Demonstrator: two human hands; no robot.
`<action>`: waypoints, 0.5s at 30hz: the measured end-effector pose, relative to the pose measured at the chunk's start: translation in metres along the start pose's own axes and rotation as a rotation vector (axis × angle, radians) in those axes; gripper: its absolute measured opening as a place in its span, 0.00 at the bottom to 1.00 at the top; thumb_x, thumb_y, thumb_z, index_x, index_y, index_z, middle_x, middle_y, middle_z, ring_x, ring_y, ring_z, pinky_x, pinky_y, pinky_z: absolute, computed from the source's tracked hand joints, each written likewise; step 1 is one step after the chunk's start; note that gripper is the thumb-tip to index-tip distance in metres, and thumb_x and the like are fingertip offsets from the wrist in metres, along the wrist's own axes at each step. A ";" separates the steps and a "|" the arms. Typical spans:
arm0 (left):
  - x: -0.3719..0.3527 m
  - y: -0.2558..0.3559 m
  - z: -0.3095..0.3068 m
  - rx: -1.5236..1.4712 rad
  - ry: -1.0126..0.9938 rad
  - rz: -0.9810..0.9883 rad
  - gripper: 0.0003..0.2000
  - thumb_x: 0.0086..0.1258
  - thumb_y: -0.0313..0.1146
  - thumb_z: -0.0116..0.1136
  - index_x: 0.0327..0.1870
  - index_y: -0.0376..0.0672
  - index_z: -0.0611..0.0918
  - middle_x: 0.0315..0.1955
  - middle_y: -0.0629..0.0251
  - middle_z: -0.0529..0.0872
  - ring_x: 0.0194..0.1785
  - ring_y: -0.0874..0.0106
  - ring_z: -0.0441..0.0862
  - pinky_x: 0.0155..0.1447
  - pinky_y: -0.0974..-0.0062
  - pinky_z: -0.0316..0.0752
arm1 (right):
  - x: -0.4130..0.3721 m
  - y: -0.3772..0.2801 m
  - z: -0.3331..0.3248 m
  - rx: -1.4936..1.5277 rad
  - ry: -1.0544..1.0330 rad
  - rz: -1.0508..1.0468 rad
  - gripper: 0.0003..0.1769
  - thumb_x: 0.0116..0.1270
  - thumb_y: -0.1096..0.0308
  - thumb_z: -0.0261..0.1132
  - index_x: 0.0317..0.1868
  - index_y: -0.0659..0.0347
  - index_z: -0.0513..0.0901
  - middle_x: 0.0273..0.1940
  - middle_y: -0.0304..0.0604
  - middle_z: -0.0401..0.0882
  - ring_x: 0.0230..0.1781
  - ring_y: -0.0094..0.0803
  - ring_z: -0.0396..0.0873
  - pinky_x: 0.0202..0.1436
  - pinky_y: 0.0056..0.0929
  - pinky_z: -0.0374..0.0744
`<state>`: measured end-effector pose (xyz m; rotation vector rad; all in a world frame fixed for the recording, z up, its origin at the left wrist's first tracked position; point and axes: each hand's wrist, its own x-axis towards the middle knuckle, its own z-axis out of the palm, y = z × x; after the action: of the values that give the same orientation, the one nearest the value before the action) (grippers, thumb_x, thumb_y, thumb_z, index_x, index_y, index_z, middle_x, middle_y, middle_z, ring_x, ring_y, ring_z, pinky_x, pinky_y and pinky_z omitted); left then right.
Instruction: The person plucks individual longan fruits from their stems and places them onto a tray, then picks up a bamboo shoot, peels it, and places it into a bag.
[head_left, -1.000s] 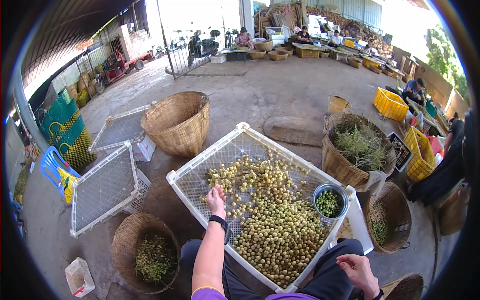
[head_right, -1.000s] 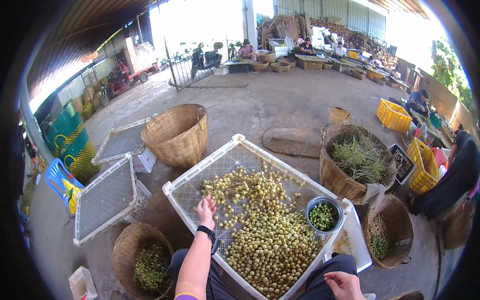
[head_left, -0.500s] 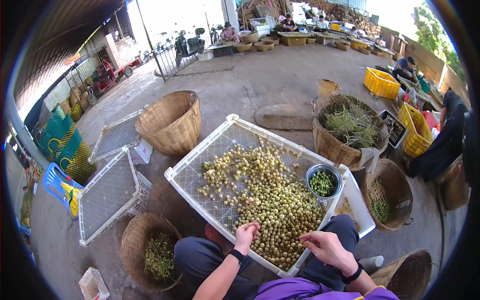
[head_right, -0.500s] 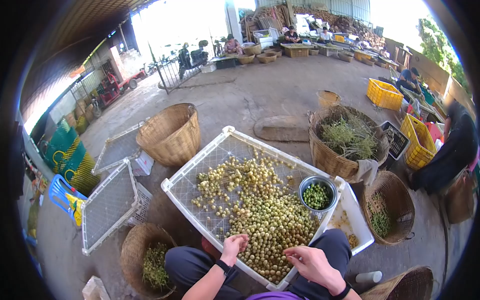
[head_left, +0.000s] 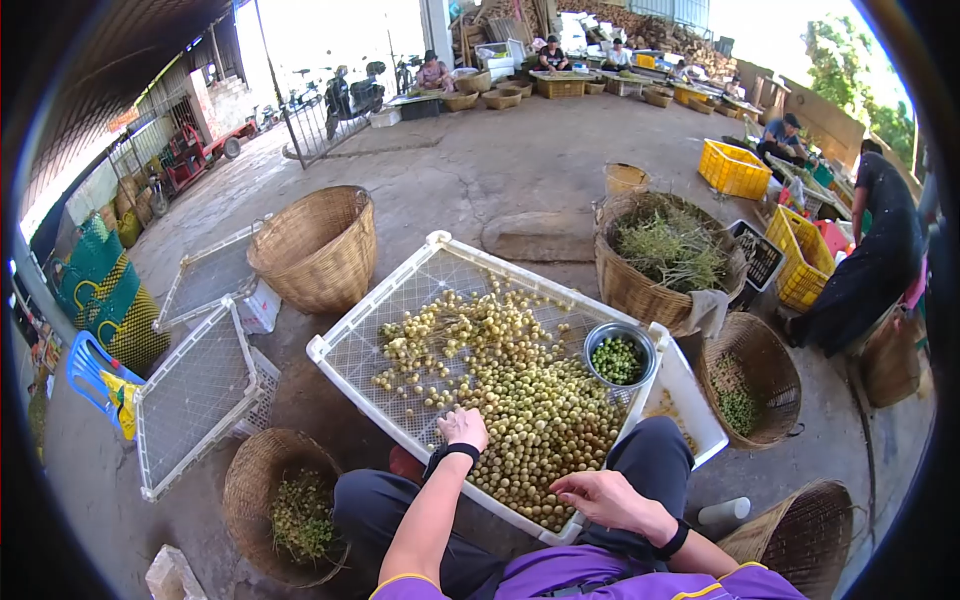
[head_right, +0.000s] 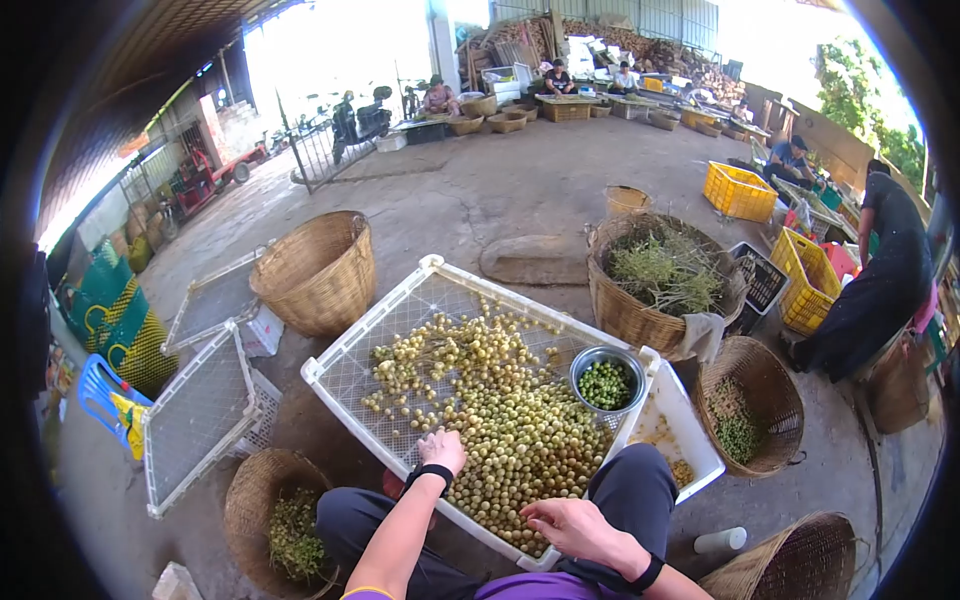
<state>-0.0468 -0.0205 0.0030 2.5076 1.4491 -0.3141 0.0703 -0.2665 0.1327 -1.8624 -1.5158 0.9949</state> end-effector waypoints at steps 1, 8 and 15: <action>0.002 0.003 0.001 0.000 0.001 0.009 0.12 0.63 0.37 0.53 0.46 0.48 0.80 0.48 0.58 0.79 0.55 0.61 0.74 0.56 0.56 0.64 | 0.000 0.001 0.000 -0.016 -0.008 -0.003 0.13 0.65 0.65 0.57 0.47 0.58 0.79 0.33 0.44 0.83 0.33 0.37 0.81 0.37 0.33 0.77; 0.018 0.010 0.014 -0.021 0.092 -0.025 0.11 0.65 0.33 0.47 0.45 0.44 0.78 0.42 0.62 0.83 0.50 0.63 0.79 0.54 0.61 0.67 | 0.005 0.018 0.011 -0.071 -0.043 0.031 0.14 0.64 0.62 0.57 0.48 0.55 0.79 0.36 0.42 0.83 0.36 0.37 0.81 0.39 0.33 0.77; 0.035 0.002 0.046 -0.312 0.234 -0.162 0.10 0.64 0.28 0.48 0.45 0.39 0.74 0.44 0.53 0.77 0.50 0.57 0.76 0.53 0.63 0.73 | 0.014 0.025 0.008 -0.073 -0.029 -0.029 0.14 0.65 0.60 0.56 0.47 0.54 0.79 0.36 0.42 0.83 0.33 0.37 0.82 0.36 0.34 0.78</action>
<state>-0.0311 -0.0062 -0.0508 2.2389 1.6454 0.1747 0.0797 -0.2587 0.1051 -1.8777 -1.6113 0.9700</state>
